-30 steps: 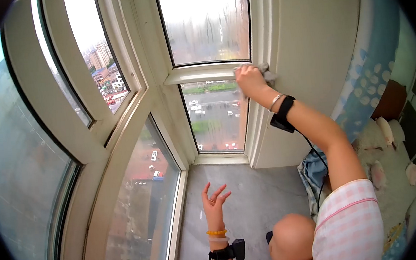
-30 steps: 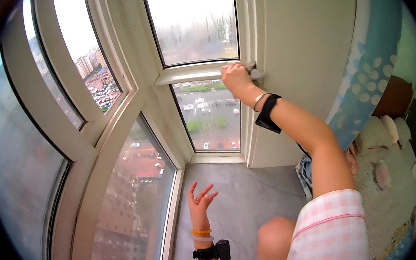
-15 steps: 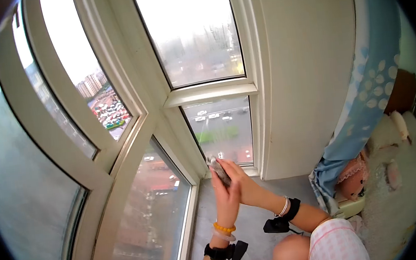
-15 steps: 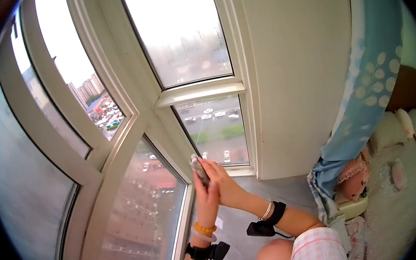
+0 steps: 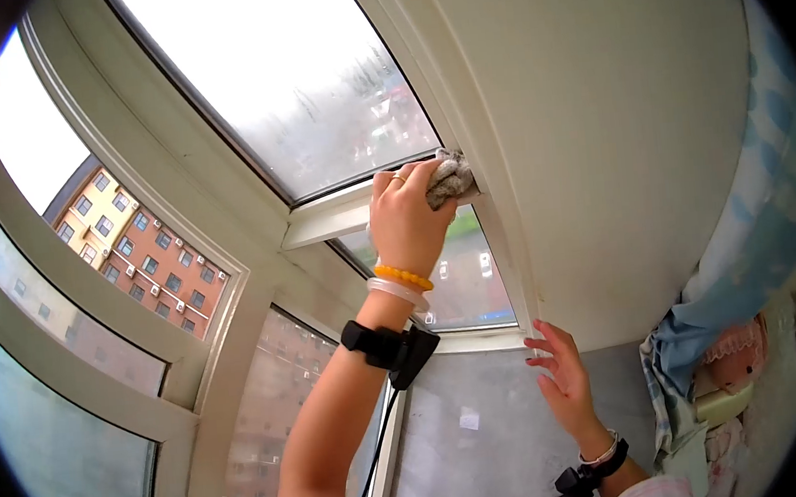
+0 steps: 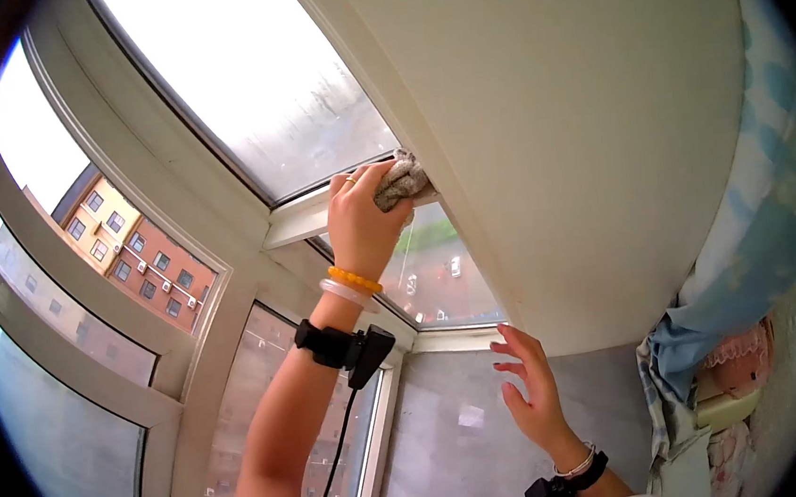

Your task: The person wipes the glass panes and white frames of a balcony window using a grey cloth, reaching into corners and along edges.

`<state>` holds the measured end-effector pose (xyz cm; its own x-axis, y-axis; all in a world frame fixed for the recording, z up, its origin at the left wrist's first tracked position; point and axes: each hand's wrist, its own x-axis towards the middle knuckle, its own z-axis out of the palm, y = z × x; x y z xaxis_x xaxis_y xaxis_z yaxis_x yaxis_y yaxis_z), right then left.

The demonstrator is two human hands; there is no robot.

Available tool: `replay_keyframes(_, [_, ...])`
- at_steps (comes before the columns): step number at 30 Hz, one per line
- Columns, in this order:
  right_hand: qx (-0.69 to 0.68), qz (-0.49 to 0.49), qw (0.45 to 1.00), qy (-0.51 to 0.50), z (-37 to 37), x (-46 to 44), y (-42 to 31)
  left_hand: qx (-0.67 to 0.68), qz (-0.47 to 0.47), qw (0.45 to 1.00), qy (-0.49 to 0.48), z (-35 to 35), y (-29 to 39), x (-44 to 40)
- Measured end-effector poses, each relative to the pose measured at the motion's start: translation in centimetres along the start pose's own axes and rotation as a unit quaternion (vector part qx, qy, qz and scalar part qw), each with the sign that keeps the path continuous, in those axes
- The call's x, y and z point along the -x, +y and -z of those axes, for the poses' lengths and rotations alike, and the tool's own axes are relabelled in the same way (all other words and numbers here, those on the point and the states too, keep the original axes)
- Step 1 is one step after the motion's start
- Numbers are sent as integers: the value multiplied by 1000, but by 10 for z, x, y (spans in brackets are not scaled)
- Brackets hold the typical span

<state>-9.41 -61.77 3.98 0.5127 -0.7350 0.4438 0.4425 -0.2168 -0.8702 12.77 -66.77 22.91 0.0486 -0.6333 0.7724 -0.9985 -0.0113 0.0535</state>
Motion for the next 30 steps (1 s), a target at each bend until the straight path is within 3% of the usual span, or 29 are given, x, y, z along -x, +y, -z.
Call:
replay_keyframes(2, [-11,-24,1000,12,2,3,9,-20,-17,1000,1,-4,3,2])
replay_keyframes(4, [-16,-44,999,-14,1,6,19,-15,-92,996,6,-2,4,5])
replay_keyframes(10, [-7,-52,996,-66,-33,13,33,92,-96,990,-38,7,-8,0])
replay_keyframes(12, [13,-37,996,-81,-40,14,22,129,-132,980,-72,19,-5,12])
replay_keyframes(13, [23,-34,996,-83,-40,17,21,87,-155,972,-154,8,-7,33])
replay_keyframes(14, [51,-5,997,-64,-38,20,25,147,-143,967,-148,13,10,60])
replay_keyframes(16, [89,28,994,-51,-39,25,15,258,-19,957,-127,35,35,112])
replay_keyframes(18, [-52,-39,997,50,-55,31,-7,372,162,911,-68,55,47,155])
replay_keyframes(19, [-29,-59,997,-43,-47,36,-2,353,244,902,-51,65,53,178])
replay_keyframes(20, [-18,-56,997,-44,-49,39,-5,361,242,899,-45,74,58,198])
replay_keyframes(21, [-214,-172,957,-93,-54,41,-11,330,250,908,-58,81,65,218])
replay_keyframes(22, [-394,-280,865,-136,-59,43,-18,301,258,915,-70,87,72,235])
replay_keyframes(26, [-288,-379,866,-155,-80,27,-33,326,165,931,-23,110,95,273])
replay_keyframes(27, [-258,-347,887,-165,-91,19,-55,278,161,947,-7,130,96,275])
replay_keyframes(29, [-63,-156,969,-179,-101,-13,-103,208,150,965,49,156,92,280])
replay_keyframes(30, [67,-54,977,-196,-105,-40,-148,218,152,962,59,163,88,281])
